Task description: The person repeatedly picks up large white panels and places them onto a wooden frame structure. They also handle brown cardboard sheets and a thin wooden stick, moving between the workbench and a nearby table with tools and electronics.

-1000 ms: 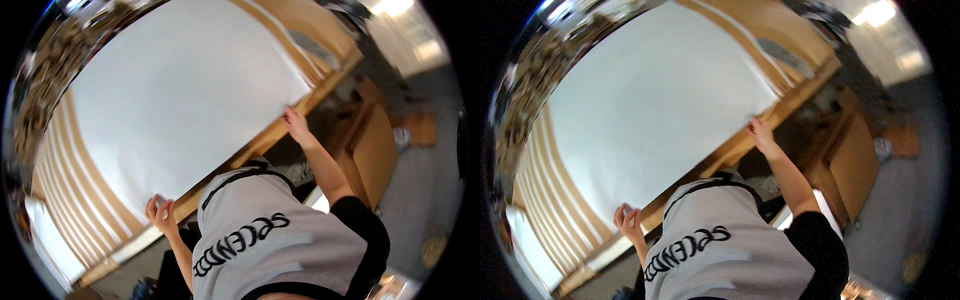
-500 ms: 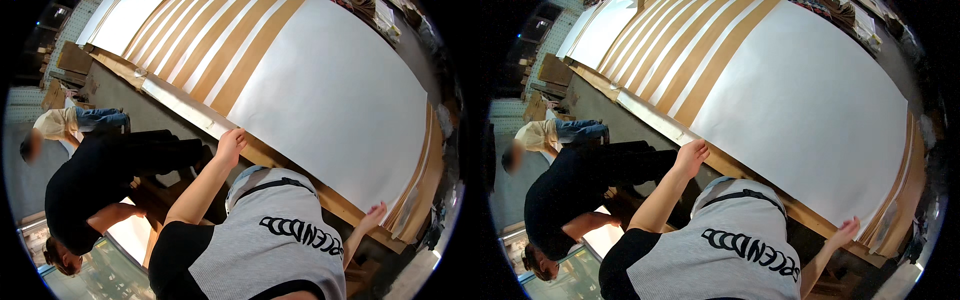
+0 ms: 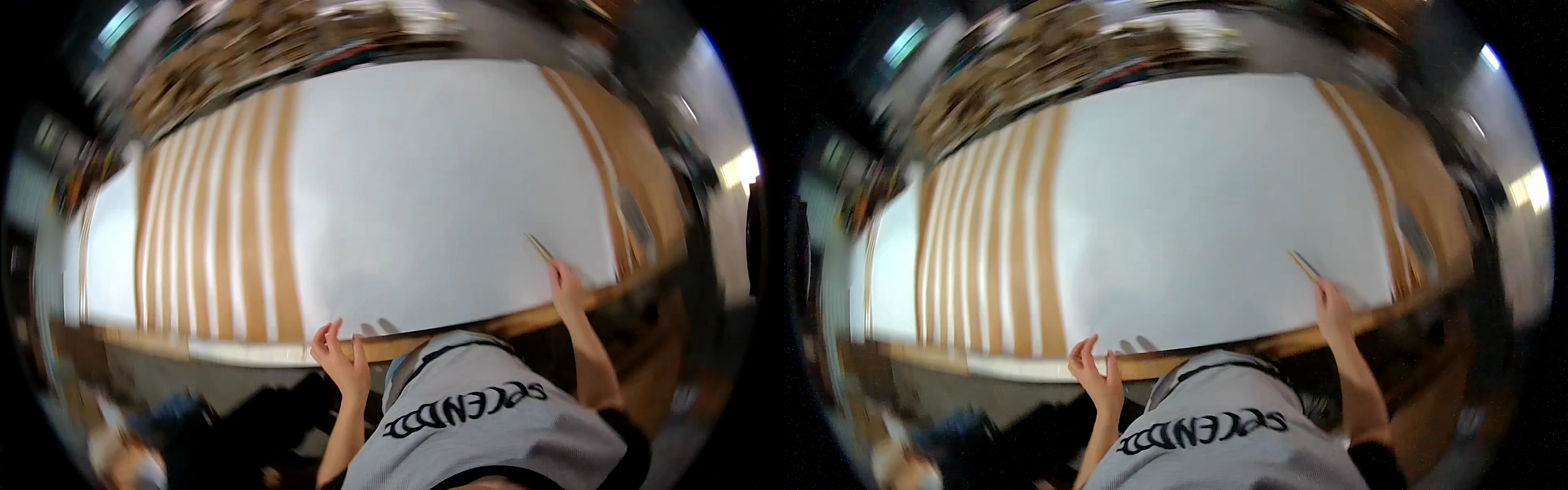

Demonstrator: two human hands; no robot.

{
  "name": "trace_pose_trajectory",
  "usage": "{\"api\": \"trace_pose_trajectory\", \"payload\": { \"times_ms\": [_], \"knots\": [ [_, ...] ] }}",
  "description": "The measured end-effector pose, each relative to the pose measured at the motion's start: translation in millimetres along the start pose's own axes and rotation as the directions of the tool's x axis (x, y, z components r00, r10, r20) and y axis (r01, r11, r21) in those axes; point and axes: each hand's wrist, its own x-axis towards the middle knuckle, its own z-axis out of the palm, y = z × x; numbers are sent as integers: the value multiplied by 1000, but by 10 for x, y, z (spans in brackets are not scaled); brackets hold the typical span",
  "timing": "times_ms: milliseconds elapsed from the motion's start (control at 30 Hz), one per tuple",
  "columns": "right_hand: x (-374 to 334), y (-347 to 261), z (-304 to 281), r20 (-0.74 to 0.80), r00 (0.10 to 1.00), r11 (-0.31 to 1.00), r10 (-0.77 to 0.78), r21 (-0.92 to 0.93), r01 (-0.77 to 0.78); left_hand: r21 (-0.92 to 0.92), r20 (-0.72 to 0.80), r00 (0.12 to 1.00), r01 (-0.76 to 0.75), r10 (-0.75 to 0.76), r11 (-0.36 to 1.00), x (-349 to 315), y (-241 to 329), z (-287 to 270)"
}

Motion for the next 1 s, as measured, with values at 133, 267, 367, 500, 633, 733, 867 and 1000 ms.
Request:
{"api": "trace_pose_trajectory", "payload": {
  "times_ms": [133,267,367,500,633,733,867,1000],
  "knots": [
    [-34,148,-117,-161,976,987,145,-50,-155,-3,278,906,-332,320,943,75,244,266],
    [-317,446,-322,-217,930,950,295,-34,-309,174,359,855,-456,375,873,-27,303,383],
    [-607,707,-300,-138,924,932,357,-11,-362,237,381,847,-477,371,846,-72,248,375],
    [-569,1069,-495,-303,848,899,435,87,-430,240,382,846,-480,372,844,-116,407,389],
    [-475,1496,-611,-311,828,882,468,107,-458,170,394,803,-541,446,824,-48,377,479],
    [-626,1736,-470,-256,929,960,268,150,-235,186,342,850,-480,401,857,29,192,577],
    [-1164,1905,-554,-66,987,973,143,194,-128,308,205,926,-369,317,877,-121,687,709],
    [-1734,2393,-90,117,939,848,323,405,-342,68,236,807,-569,541,819,-478,1823,1273]
  ]
}}
